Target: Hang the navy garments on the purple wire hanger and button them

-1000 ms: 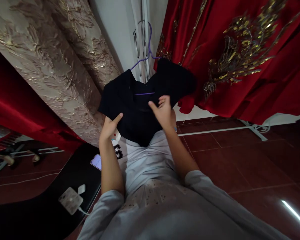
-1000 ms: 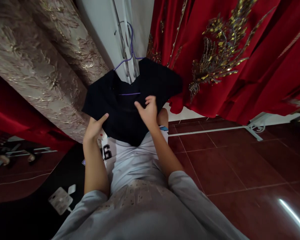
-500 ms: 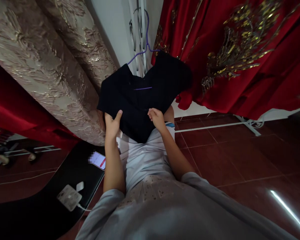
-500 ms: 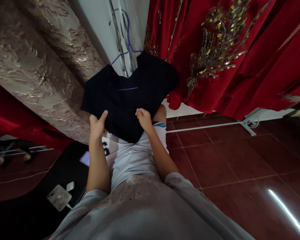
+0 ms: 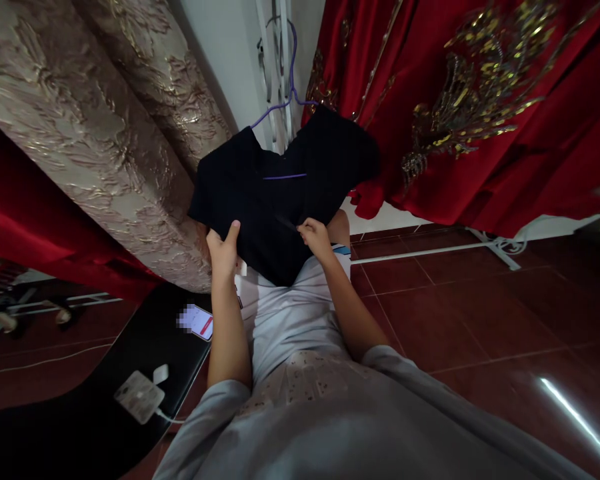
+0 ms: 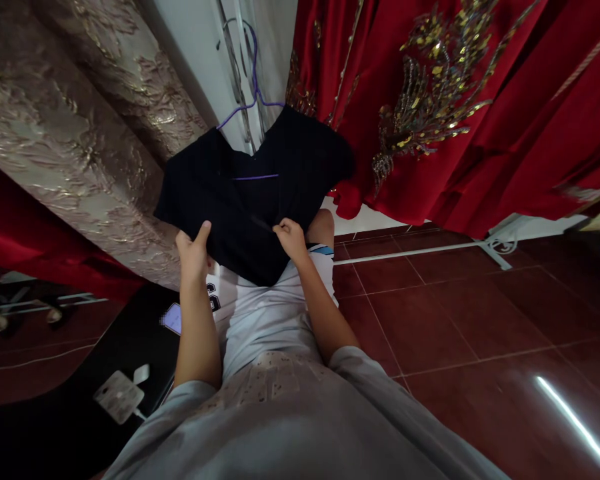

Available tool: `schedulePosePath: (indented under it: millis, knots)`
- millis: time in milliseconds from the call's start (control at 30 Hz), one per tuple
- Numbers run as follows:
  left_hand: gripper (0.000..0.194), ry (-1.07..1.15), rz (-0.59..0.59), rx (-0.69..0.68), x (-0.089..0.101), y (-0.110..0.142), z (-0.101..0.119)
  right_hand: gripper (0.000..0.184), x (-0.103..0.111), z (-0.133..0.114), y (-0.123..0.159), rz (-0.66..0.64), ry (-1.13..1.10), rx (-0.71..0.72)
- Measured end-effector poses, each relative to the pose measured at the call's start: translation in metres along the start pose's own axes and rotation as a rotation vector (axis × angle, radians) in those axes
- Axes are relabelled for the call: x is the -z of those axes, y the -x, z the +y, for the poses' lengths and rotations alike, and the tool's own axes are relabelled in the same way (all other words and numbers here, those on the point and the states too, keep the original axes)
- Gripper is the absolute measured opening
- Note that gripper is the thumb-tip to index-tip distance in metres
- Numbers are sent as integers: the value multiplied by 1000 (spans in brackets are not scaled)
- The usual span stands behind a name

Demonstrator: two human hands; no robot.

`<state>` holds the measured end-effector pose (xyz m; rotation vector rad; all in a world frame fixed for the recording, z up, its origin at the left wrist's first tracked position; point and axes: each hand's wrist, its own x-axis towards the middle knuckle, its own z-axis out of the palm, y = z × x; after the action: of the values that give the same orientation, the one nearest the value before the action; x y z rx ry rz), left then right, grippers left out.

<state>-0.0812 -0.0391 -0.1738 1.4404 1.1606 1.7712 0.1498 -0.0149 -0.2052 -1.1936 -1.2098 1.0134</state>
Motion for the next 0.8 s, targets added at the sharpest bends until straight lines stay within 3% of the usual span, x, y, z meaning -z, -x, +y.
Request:
schedulePosePath:
  millis: [133,200,233,333,400,433,533,667,733,800]
  knots:
    - [41,-187,374,-249,-12,6,0,19,-4,-7,4,-118,-205,-115]
    - [41,-271,433,-339,-22,15,-6,21,-9,-10,5,-154,-255,-165]
    - [36,-285,359,-347,-28,19,-10,23,-12,-11,6,-166,-285,-179]
    - [21,-236,-140,-242,-51,34,-23,30,-17,-10,9,-198,-382,-209]
    - [14,-183,-346,-165,-67,41,-29,34,-16,-10,11,-190,-385,-194]
    - [10,-168,-361,-149,-75,44,-31,36,-14,-11,12,-185,-361,-174]
    - [5,-180,-259,-163,-88,46,-30,37,-3,-14,17,-235,-298,-132]
    - [11,-209,-179,-239,-92,44,-28,23,8,-26,14,-363,-334,-245]
    - [8,-208,-167,-248,-94,44,-31,16,8,-43,3,-346,-379,-289]
    - [6,-251,-169,-241,-97,47,-37,12,6,-72,-14,-240,-401,-202]
